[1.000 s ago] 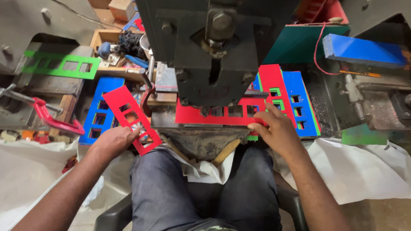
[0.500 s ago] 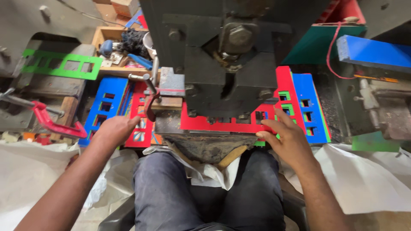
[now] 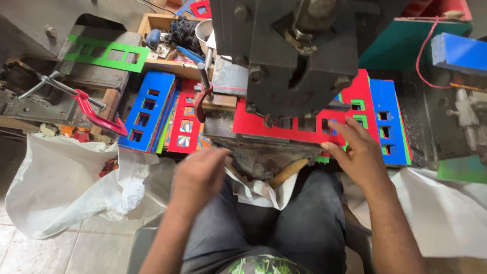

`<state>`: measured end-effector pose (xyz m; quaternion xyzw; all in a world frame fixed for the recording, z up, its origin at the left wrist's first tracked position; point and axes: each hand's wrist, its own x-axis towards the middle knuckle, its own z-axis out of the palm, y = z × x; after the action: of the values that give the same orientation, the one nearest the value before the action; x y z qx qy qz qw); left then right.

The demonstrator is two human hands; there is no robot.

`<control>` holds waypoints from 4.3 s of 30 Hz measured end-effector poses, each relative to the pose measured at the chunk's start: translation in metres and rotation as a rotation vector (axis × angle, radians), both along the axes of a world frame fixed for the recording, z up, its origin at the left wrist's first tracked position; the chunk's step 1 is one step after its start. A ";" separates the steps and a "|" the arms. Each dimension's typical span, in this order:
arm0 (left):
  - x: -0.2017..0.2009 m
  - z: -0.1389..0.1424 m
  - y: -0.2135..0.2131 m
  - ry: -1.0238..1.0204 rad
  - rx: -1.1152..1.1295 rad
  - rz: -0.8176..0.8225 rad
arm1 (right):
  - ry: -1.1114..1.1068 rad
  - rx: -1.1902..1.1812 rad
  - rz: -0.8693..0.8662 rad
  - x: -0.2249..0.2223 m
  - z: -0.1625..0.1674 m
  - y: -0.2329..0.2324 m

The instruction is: The person operates a manual punch press to cut rectangular frames from colored plastic sheets. They repeatedly place sheets under the press, activate the punch, remove the cut frames, and stack them on the workbench. The person also briefly inspects a red frame and repositions the stack of finished pieces.

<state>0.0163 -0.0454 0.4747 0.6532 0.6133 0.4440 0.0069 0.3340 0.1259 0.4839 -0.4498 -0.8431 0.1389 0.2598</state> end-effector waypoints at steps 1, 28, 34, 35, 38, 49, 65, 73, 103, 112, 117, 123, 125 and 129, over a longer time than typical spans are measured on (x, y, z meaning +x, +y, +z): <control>0.020 0.004 -0.005 -0.016 -0.018 -0.044 | 0.017 0.063 0.043 0.005 -0.001 -0.003; 0.172 0.011 0.080 0.476 -0.137 0.012 | -0.161 -0.283 -0.399 0.142 -0.020 0.024; 0.169 0.003 0.091 0.597 -0.179 -0.006 | 0.477 -0.674 -0.146 0.207 -0.011 0.010; 0.169 0.001 0.092 0.625 -0.185 -0.009 | 0.472 -0.648 -0.098 0.214 -0.006 0.004; 0.167 -0.001 0.095 0.620 -0.121 0.011 | 0.319 -0.503 0.051 0.225 0.010 -0.012; 0.155 0.003 0.087 0.617 -0.079 -0.127 | 0.021 -0.162 0.120 0.194 0.072 -0.028; 0.184 -0.024 -0.049 0.567 -0.201 -0.400 | -0.237 -0.211 0.162 0.129 0.048 0.002; 0.139 -0.038 -0.062 0.211 -0.385 -0.441 | -0.396 -0.214 0.262 0.066 0.049 0.021; 0.033 -0.034 -0.106 -0.131 -0.400 -0.564 | -0.856 -0.374 0.144 -0.091 0.082 0.000; -0.006 -0.035 -0.116 0.051 -0.477 -0.482 | -0.839 -0.201 0.217 -0.072 0.058 0.011; -0.065 -0.046 -0.089 0.224 -0.716 -0.338 | -0.798 -0.290 0.198 -0.069 0.067 0.007; -0.124 -0.068 -0.047 0.295 -0.586 -0.305 | -0.791 -0.260 0.183 -0.071 0.072 0.002; -0.137 -0.075 -0.034 0.294 -0.591 -0.329 | -0.783 -0.244 0.204 -0.070 0.072 0.003; -0.150 -0.088 -0.021 0.321 -0.628 -0.348 | -0.744 -0.248 0.213 -0.067 0.071 0.005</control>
<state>-0.1333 -0.0659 0.3871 0.7746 0.5927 0.1194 0.1856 0.2670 0.1313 0.5548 -0.4075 -0.8983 0.0932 -0.1350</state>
